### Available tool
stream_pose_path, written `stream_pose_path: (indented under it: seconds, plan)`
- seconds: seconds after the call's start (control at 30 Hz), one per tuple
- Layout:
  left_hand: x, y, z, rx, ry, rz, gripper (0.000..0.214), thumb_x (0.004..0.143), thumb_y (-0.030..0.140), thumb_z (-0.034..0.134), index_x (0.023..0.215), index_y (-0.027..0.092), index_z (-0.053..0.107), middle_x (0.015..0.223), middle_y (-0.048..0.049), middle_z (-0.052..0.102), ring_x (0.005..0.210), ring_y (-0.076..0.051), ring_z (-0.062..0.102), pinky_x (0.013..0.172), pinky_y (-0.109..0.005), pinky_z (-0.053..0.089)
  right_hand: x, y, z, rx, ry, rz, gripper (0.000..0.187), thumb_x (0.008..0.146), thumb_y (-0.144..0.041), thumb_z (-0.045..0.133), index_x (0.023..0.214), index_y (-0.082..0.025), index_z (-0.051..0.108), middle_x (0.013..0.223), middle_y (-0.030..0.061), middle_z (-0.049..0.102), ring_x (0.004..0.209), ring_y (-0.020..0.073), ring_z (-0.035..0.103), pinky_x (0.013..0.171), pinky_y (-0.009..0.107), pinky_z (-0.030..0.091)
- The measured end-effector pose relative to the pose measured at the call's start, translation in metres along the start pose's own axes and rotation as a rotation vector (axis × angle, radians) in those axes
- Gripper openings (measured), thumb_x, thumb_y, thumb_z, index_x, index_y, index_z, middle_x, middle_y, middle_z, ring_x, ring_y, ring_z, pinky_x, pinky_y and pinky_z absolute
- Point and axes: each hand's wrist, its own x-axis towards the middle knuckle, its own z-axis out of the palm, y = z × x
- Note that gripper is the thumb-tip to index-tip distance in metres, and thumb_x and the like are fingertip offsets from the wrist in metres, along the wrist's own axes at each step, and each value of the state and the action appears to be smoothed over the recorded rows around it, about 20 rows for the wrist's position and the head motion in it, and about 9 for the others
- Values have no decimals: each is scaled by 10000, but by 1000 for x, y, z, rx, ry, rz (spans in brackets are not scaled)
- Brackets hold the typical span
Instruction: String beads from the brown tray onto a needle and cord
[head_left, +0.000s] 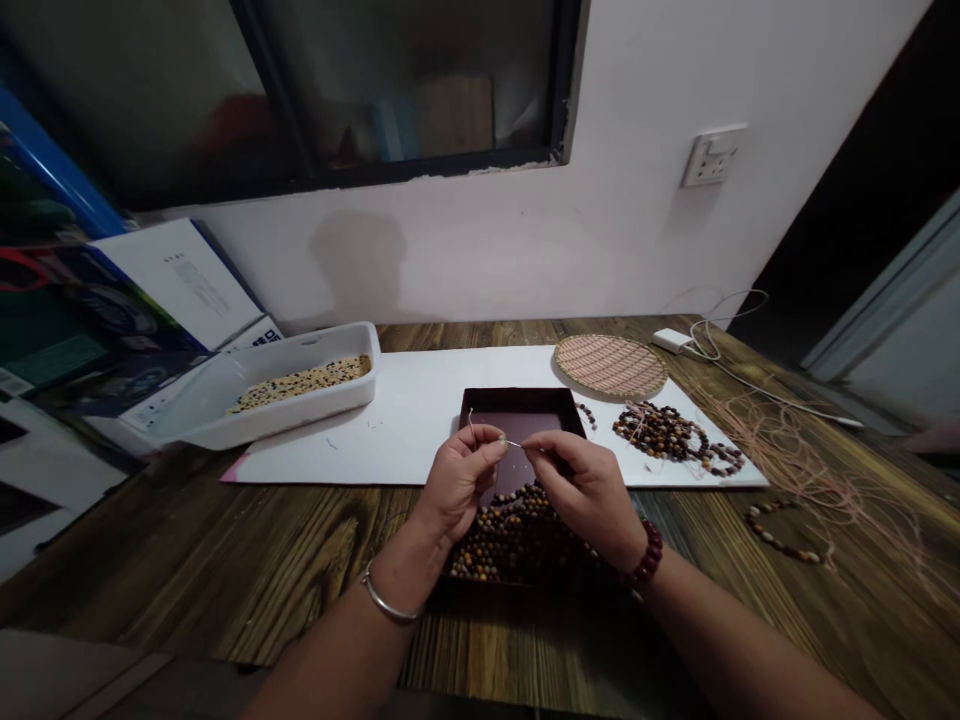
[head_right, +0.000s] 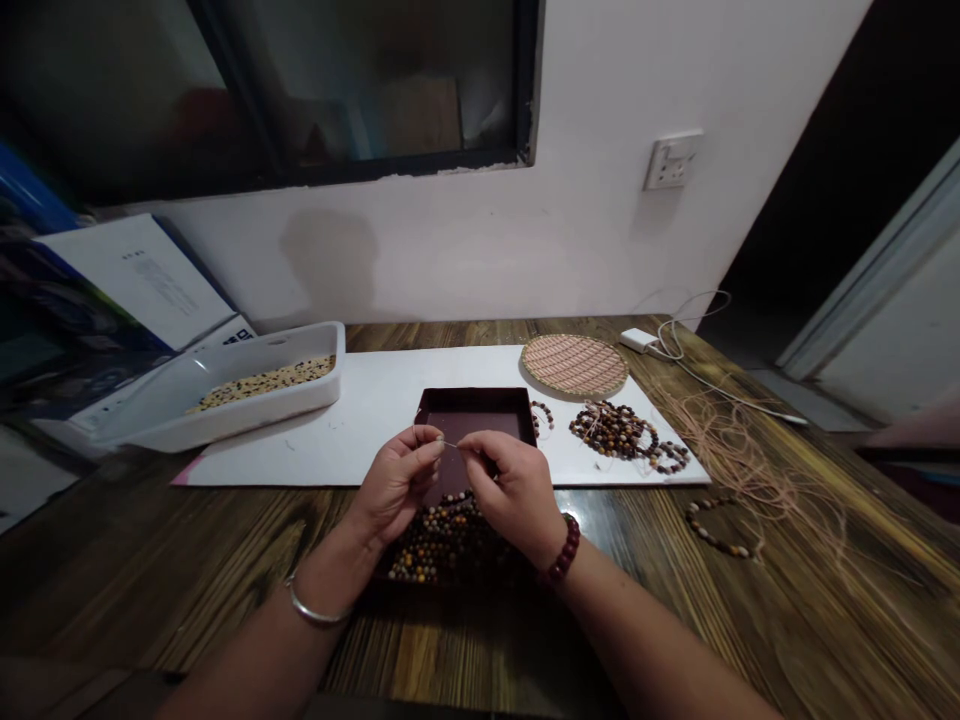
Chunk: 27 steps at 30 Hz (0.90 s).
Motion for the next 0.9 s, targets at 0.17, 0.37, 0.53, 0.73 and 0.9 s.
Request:
stream_pose_path:
  seconds: [0.17,0.37,0.53,0.73,0.9]
  plan:
    - [1,-2,-1,25,6,-14,266,539,222,757,713,141,572,453,100,401,352,-2,286,350,-145,162,0,0,0,-6,6,-10,143,790,-137,499,792,-188,633,731,35,686,634,139,620,606,249,491]
    - [1,-2,-2,30,27,-4,280,519,221,769,707,141,578,488,86,437,365,-1,307,354,-145,183,1,0,0,-20,3,8,151,784,-147,495,787,-196,638,720,34,685,618,139,614,602,260,492]
    - [0,-1,-1,59,26,8,256,536,219,757,704,149,578,468,88,421,364,-8,300,356,-155,175,1,0,-1,-35,-19,-7,161,785,-142,484,782,-201,634,717,33,680,637,145,618,611,263,489]
    - [1,-4,-2,149,36,72,247,558,243,747,711,146,579,441,101,371,373,-14,277,370,-160,164,1,1,0,-26,-63,18,144,802,-159,486,794,-198,624,743,42,673,675,156,610,634,266,472]
    - [2,-4,-4,163,21,71,248,561,246,745,701,146,566,438,103,369,372,-16,265,378,-164,167,4,3,4,220,-146,301,146,808,-233,503,722,-177,607,636,0,614,575,124,544,543,230,445]
